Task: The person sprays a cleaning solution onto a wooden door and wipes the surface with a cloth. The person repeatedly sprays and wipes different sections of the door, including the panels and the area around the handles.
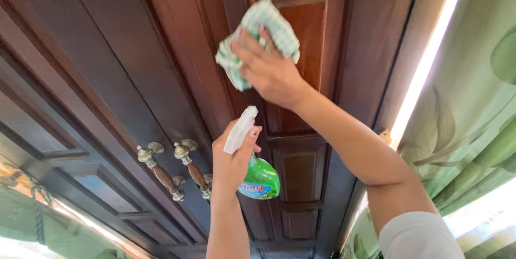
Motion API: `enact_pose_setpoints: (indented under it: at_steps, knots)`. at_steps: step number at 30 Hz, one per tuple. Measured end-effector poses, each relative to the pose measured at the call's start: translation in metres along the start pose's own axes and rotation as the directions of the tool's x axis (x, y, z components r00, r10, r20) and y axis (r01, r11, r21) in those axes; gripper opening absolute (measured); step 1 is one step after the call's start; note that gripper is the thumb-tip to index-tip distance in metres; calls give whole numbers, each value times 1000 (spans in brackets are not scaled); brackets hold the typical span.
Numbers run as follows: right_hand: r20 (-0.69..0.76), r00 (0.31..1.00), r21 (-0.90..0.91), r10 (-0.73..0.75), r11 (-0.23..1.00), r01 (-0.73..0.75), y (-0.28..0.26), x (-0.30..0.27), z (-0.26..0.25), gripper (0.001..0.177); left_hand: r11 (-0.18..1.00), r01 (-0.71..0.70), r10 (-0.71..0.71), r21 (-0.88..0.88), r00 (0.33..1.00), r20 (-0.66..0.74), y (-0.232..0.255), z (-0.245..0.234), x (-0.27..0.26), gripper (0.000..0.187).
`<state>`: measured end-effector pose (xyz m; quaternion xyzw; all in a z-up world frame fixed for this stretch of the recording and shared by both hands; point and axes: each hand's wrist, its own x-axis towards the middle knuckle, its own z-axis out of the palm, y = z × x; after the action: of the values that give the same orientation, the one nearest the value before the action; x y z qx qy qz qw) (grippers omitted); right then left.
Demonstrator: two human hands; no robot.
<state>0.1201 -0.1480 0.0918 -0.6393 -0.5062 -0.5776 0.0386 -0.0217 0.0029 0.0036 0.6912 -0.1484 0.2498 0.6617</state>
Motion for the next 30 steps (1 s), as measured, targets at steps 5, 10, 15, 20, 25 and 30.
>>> enact_pose_setpoints:
  at_steps: [5, 10, 15, 20, 25, 30]
  knots:
    - [197, 980, 306, -26, 951, -36, -57, -70, 46, 50, 996, -56, 58, -68, 998, 28, -5, -14, 0, 32]
    - [450, 840, 281, -304, 941, 190, -93, -139, 68, 29, 998, -62, 64, -30, 996, 61, -4, -31, 0, 30]
    - [317, 903, 168, -290, 954, 247, -71, -112, 62, 46, 995, -64, 71, -79, 994, 84, -4, -45, 4, 27]
    - [121, 977, -90, -176, 978, 187, -12, -15, 30, 33, 999, -11, 14, -38, 997, 76, 0, -61, 9, 30]
    - [-102, 995, -152, 9, 988, -25, 17, 60, 18, 17, 1000, -9, 9, 4, 998, 59, 4, -74, 10, 31]
    - [-32, 998, -27, 57, 998, -58, -18, 37, 49, 9, 1000, 8, -9, 19, 998, 56, 3, -88, 8, 30]
